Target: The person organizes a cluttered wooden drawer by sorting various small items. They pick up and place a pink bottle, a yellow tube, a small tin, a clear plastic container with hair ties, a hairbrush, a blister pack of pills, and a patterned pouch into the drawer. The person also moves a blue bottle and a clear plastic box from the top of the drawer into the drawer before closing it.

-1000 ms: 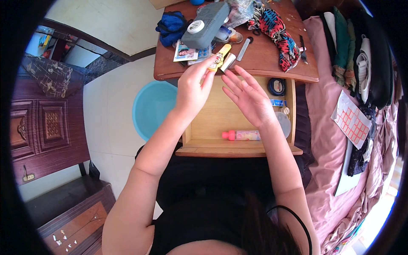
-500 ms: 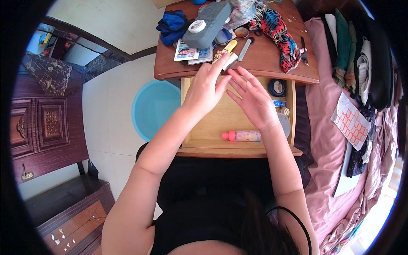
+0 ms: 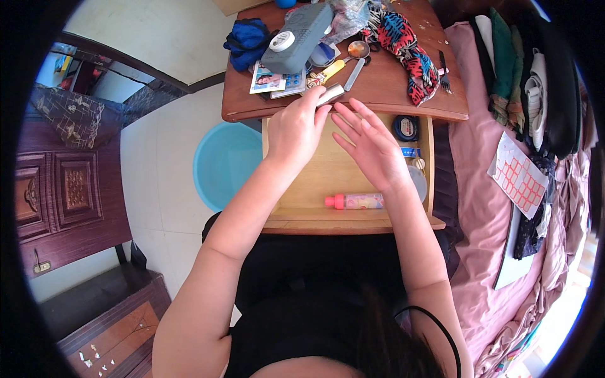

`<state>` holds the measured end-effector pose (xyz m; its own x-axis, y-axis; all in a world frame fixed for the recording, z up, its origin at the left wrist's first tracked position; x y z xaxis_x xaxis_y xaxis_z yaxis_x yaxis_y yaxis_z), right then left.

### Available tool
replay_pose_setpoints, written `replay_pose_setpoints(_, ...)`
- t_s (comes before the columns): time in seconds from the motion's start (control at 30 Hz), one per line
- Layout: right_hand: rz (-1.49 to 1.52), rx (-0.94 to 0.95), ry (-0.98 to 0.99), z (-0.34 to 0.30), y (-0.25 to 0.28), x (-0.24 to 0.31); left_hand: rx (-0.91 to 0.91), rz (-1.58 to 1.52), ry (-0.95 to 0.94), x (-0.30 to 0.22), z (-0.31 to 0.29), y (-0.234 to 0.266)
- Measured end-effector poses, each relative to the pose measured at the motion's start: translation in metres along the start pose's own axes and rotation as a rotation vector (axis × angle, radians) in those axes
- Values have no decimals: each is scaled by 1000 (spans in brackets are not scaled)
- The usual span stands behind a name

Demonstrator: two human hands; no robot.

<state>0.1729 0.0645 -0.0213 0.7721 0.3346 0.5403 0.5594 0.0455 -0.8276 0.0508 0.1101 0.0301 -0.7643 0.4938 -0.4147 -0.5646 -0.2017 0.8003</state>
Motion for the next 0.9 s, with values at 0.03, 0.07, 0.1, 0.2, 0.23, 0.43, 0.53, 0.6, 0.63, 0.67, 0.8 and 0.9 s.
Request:
replay_pose_setpoints(0.03,-14,-7,0,0,0,1,-16,10,18,1,0,1)
replay_pose_setpoints(0.07,-29,-14,0,-1,1,2,-26,12,3,0,0,3)
replay_pose_setpoints(0.1,-43,-20,0,-1,1,2,-37,15,-12,-1,0,7)
replay_pose_setpoints(0.2,-75,-57,14,-2,3,1,4,-9,-97,-14,-1,12)
replay_pose_setpoints(0.23,-41,-55,17,-3,4,0,31,-20,-129,-19,-2,14)
replay_pose_setpoints(0.43,145,2,-106,-3,6,-7,6,-320,-355,-52,-5,31)
replay_pose_setpoints(0.53,206,92,-204,-12,-8,-12,-22,-368,-391,-56,-8,37)
replay_pose_setpoints(0.6,134,93,-202,-14,-9,-12,-51,-385,-407,-56,-10,38)
replay_pose_setpoints(0.63,104,102,-200,-14,-12,-12,-59,-380,-417,-57,-11,40)
replay_pose_setpoints(0.67,75,111,-199,-14,-14,-12,-67,-375,-426,-58,-11,41)
replay_pose_setpoints(0.8,44,126,-193,-13,-13,-12,-80,-374,-439,-57,-12,42)
replay_pose_setpoints(0.9,56,145,-169,-11,-11,-10,-48,-385,-423,-54,-11,40)
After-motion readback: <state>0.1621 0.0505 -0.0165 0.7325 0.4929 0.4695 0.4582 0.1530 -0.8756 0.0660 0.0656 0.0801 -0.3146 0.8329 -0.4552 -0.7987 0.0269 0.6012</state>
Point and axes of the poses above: each hand's wrist, its own z-axis towards the middle knuckle, its own y-axis out of the back of the hand, x = y × z, the point moved 7 cm from there along z, towards the middle knuckle, and after that the axes turned 4 degrees about -y, right-handed, at the moved point
